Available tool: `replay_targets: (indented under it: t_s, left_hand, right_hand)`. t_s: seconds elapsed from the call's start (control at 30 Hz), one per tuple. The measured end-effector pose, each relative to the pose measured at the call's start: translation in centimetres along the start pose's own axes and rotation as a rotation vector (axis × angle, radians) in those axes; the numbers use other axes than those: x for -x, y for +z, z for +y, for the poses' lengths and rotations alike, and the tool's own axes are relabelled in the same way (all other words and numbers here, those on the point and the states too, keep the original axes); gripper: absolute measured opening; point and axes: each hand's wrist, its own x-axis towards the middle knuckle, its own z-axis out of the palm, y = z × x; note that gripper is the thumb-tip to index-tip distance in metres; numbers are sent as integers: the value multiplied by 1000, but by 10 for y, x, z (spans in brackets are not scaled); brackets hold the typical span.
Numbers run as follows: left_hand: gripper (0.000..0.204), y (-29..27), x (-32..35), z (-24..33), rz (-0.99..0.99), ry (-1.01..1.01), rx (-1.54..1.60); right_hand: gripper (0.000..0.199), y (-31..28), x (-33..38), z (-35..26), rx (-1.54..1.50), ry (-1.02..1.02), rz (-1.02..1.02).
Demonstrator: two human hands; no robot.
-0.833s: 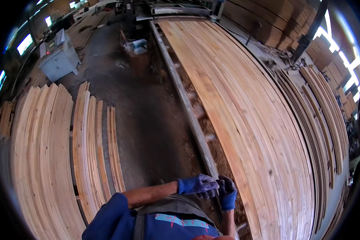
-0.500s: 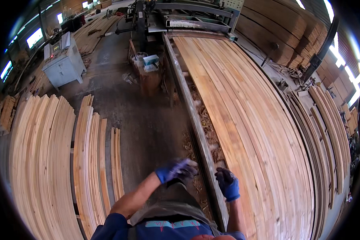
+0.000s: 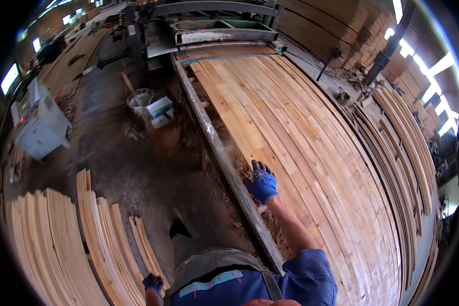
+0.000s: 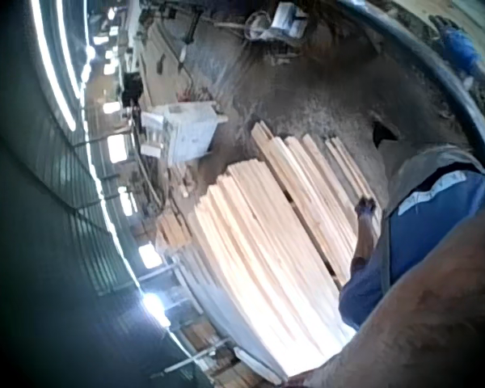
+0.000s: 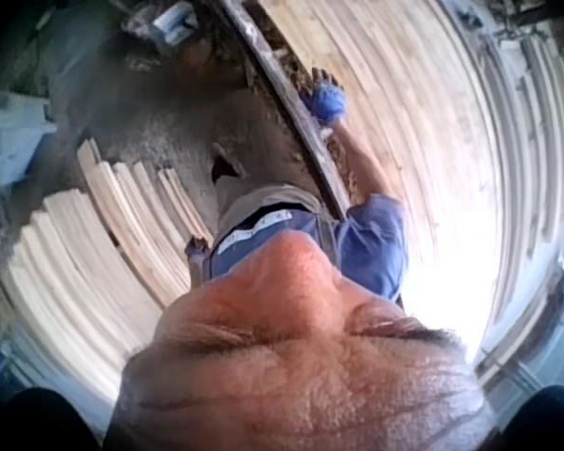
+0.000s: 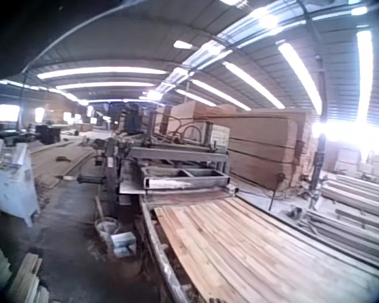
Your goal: The person arranges long wooden planks on a large metal frame, measuring them with a tape measure and applying a white substance from a container. They use a hammer to secure the planks and a brush to spread the substance along the seams. The person repeatedly picks up planks, positions them, and adjusts the frame components.
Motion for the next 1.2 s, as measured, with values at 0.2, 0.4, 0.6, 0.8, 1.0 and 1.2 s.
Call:
replay_targets:
  t_s: [0.2,0.4,0.6,0.8,1.0,1.2]
  left_hand:
    - [25,480,124,260,-799,1417,-723]
    - [81,758,273,300,-827,2234,-1758]
    - [67,859,185,279,-948,2619,-1666]
    - [64,910,191,237,-939,2491,-1637]
    - [64,908,212,340,-1704,1684,-1588]
    - [28,864,229,529,-1465,1827,-1048]
  right_hand:
    - [75,74,-43,19,291,164,17]
    - [71,78,-70,21,296,163,118]
    - [67,55,-96,17,199,135,82]
    - [60,73,-124,48,293,229,42]
    - [47,44,-255,1,179,276,-161]
    - [38,82,-431,-89,-109,29,14]
